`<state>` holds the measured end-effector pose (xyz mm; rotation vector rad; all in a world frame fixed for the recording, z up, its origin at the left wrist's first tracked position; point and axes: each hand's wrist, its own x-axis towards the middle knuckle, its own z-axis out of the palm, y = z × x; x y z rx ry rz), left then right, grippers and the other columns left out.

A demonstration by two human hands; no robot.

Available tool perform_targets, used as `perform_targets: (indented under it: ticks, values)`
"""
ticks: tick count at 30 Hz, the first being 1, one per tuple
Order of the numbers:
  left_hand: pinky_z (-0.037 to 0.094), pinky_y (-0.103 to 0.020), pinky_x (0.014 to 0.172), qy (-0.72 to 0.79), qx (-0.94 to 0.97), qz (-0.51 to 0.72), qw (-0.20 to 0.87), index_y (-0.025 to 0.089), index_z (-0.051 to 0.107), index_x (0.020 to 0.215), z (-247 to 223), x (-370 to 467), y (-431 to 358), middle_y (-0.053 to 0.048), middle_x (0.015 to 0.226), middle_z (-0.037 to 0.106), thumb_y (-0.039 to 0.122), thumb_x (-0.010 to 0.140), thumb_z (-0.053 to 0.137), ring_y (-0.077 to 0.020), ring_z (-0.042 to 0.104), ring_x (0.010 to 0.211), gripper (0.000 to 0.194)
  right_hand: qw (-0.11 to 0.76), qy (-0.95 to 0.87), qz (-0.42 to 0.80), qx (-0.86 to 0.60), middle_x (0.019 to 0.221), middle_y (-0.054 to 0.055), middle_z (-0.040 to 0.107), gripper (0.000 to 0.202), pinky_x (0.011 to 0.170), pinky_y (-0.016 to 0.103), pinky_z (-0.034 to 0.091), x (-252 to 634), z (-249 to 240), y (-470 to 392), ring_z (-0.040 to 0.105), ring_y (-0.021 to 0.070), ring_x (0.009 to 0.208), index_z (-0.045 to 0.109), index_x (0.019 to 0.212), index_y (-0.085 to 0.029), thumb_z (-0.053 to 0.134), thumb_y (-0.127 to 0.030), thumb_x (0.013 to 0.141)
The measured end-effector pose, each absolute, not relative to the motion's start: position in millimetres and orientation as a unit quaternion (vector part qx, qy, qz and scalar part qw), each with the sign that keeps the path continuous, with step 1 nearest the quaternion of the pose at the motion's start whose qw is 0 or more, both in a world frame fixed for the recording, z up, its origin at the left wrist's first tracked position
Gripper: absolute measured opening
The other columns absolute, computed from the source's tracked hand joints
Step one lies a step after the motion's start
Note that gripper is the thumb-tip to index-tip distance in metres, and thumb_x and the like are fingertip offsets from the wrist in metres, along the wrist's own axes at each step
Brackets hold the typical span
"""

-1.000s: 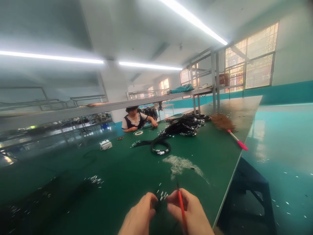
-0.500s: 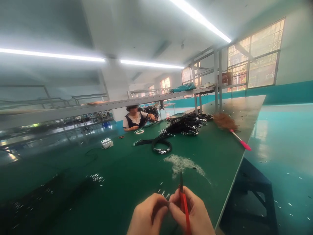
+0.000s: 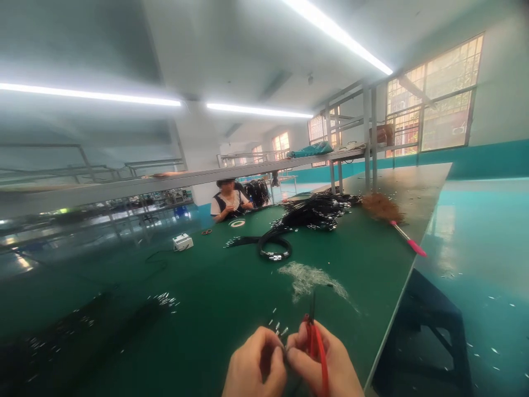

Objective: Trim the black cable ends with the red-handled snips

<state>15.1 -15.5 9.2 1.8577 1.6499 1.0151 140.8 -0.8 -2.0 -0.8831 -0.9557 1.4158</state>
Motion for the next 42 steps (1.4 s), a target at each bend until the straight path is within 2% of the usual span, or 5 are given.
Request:
perform_targets:
  ticks: [5,12,20,34,42]
  values:
    - [0.040,-0.026,0.057,0.580,0.643,0.373,0.333,0.021,0.050,0.070,-4,10,-5,0.002,0.058,0.054,0.034,0.078,0.038,-0.0151,0.050,0.056,0.020,0.559,-0.293,0.722,-0.285,0.053,-0.006,0.055,0.029,0.051,0.025,0.036,138,-27,8,0.048,0.0110,0.049,0.046,0.060,-0.020,0.073,-0.022,0.050]
    - [0.043,-0.028,0.057,0.567,0.640,0.374,0.359,0.018,0.052,0.072,-10,6,1,0.001,0.062,0.055,0.035,0.078,0.042,-0.0161,0.051,0.059,0.020,0.562,-0.440,0.612,-0.339,0.057,-0.001,0.060,0.025,0.055,0.025,0.040,146,-20,5,0.052,0.0126,0.055,0.059,0.066,-0.016,0.078,-0.030,0.056]
    - [0.046,-0.029,0.061,0.541,0.626,0.384,0.410,0.018,0.052,0.073,-12,4,1,0.001,0.061,0.057,0.033,0.081,0.043,-0.0156,0.054,0.059,0.019,0.544,-0.388,0.685,-0.290,0.063,0.001,0.068,0.029,0.060,0.029,0.044,151,-28,13,0.060,0.0169,0.059,0.057,0.067,-0.018,0.082,-0.027,0.055]
    - [0.043,-0.023,0.061,0.508,0.690,0.437,0.275,0.020,0.070,0.073,1,15,-11,-0.004,0.079,0.065,0.033,0.080,0.059,-0.0168,0.058,0.069,0.018,0.522,-0.461,0.600,-0.394,0.054,-0.005,0.057,0.026,0.053,0.022,0.036,158,-13,7,0.048,0.0094,0.053,0.055,0.061,-0.016,0.078,-0.020,0.053]
    - [0.035,-0.024,0.053,0.566,0.695,0.386,0.217,0.021,0.052,0.066,-17,12,-6,0.000,0.065,0.054,0.035,0.087,0.042,-0.0152,0.048,0.057,0.027,0.515,-0.431,0.646,-0.363,0.057,-0.003,0.060,0.025,0.053,0.023,0.036,159,-11,2,0.049,0.0092,0.052,0.051,0.062,-0.017,0.076,-0.019,0.059]
